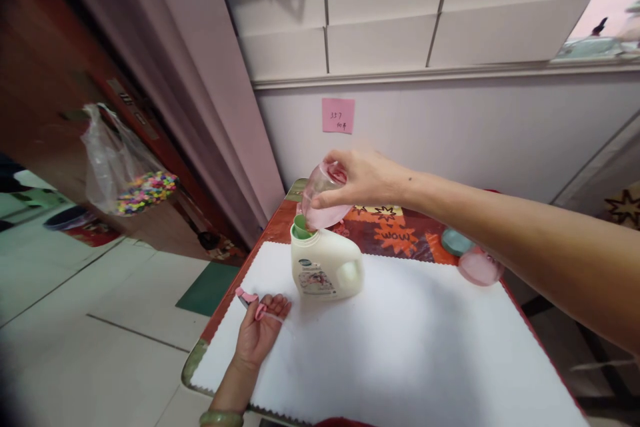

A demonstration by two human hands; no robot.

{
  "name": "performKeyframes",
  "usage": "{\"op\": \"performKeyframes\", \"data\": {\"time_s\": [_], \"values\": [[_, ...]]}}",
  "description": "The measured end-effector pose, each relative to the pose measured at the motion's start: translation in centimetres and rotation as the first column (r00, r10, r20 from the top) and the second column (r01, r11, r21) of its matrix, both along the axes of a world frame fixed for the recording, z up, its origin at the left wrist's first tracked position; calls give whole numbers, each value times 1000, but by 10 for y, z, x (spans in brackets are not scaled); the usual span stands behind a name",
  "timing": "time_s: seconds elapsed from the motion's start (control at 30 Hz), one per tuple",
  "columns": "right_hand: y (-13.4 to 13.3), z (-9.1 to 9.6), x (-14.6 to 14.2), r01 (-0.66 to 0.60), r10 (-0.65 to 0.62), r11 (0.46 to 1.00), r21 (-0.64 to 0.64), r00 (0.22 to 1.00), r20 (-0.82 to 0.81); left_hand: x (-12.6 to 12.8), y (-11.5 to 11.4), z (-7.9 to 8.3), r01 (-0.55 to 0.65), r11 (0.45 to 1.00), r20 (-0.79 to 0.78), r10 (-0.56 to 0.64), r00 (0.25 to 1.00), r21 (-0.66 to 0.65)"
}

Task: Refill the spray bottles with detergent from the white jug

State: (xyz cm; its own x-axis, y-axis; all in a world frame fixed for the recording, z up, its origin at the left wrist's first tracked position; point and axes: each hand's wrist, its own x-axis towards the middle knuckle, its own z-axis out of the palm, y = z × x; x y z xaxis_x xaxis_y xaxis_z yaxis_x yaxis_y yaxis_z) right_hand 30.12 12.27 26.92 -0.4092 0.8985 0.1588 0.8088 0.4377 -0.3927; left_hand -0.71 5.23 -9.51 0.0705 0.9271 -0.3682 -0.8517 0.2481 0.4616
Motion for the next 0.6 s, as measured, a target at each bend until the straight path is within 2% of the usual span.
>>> {"op": "performKeyframes", "data": {"time_s": [0.1, 0.2, 0.3, 0.37, 0.4, 0.47, 0.53, 0.6], "values": [[2, -1, 2, 8, -8, 1000, 5, 1000, 0, 0, 0, 2, 2, 1000, -7, -2, 1000, -3], [3, -8, 11, 43, -45, 998, -52, 998, -45, 1, 0, 4, 5, 1000, -17, -5, 1000, -7], [0, -30, 28, 100, -145, 978, -182, 956, -256, 3, -1, 7, 1, 1000, -29, -1, 1000, -16], [-7, -57, 42, 90, -245, 942, -323, 840, -483, 4, -1, 11, -7, 1000, -35, 7, 999, -21], [-13, -74, 48, 57, -308, 915, -398, 735, -604, 5, -2, 15, -12, 1000, -38, 11, 999, -22], [-30, -111, 55, -109, -413, 843, -527, 498, -763, 6, -2, 25, -22, 1000, -43, 21, 999, -20], [-52, -150, 57, -240, -463, 806, -541, 314, -829, 9, -1, 43, -30, 1000, -50, 30, 998, -6], [-78, -185, 52, -283, -462, 814, -508, 216, -860, 13, 1, 67, -42, 999, -55, 43, 998, 20]]}}
